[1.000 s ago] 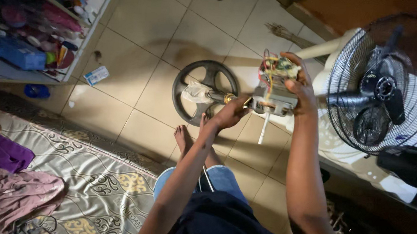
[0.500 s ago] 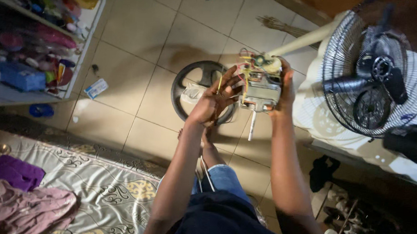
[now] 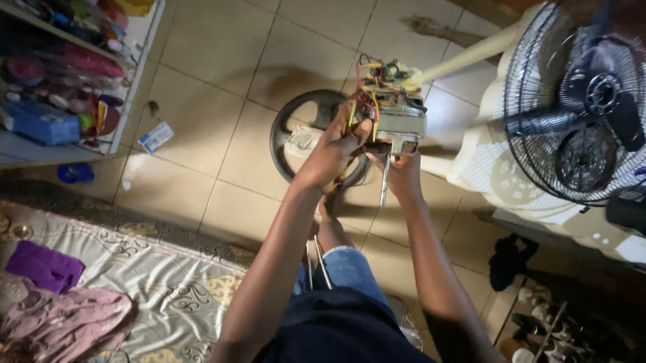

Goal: The person disassembles a standing fan by removing the rear cover and motor housing. They use a screwdriver to loosen screws and detach the motor assembly from the stand. The person then reassembles the fan by reattaching the motor housing and rear cover, securing them with screws.

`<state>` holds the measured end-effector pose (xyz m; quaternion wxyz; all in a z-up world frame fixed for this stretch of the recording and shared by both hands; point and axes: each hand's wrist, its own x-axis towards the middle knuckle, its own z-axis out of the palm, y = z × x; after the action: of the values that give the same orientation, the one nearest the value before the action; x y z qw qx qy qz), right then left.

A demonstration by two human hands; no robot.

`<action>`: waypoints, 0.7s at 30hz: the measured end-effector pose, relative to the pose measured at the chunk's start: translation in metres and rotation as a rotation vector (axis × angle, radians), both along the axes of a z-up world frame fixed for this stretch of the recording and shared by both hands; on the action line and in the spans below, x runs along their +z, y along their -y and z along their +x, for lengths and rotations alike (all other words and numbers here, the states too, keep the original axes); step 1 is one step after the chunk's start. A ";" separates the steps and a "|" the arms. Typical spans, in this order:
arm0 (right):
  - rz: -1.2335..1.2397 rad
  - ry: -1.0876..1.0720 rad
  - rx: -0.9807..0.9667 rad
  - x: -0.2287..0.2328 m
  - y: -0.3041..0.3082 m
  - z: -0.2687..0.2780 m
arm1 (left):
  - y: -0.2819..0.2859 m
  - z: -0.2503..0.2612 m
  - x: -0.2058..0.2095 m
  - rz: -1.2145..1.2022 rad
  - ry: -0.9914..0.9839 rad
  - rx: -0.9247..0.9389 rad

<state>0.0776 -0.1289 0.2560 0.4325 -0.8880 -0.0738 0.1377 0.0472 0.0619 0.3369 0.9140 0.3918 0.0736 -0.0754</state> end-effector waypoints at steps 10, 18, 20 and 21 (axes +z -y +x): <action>0.180 0.107 0.250 -0.039 0.037 0.022 | 0.026 0.009 -0.004 0.242 0.059 0.096; 0.244 0.233 0.149 -0.166 0.041 0.017 | 0.045 0.022 -0.015 0.571 0.164 0.266; 0.276 0.189 0.179 -0.168 0.041 0.021 | 0.041 0.020 -0.018 0.540 0.148 0.263; 0.306 0.108 0.188 -0.164 0.040 0.021 | 0.039 0.018 -0.019 0.480 0.121 0.229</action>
<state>0.0985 -0.1687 0.0920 0.5431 -0.8072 -0.1997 0.1167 0.0654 0.0226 0.3176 0.8002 0.5903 0.0784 0.0714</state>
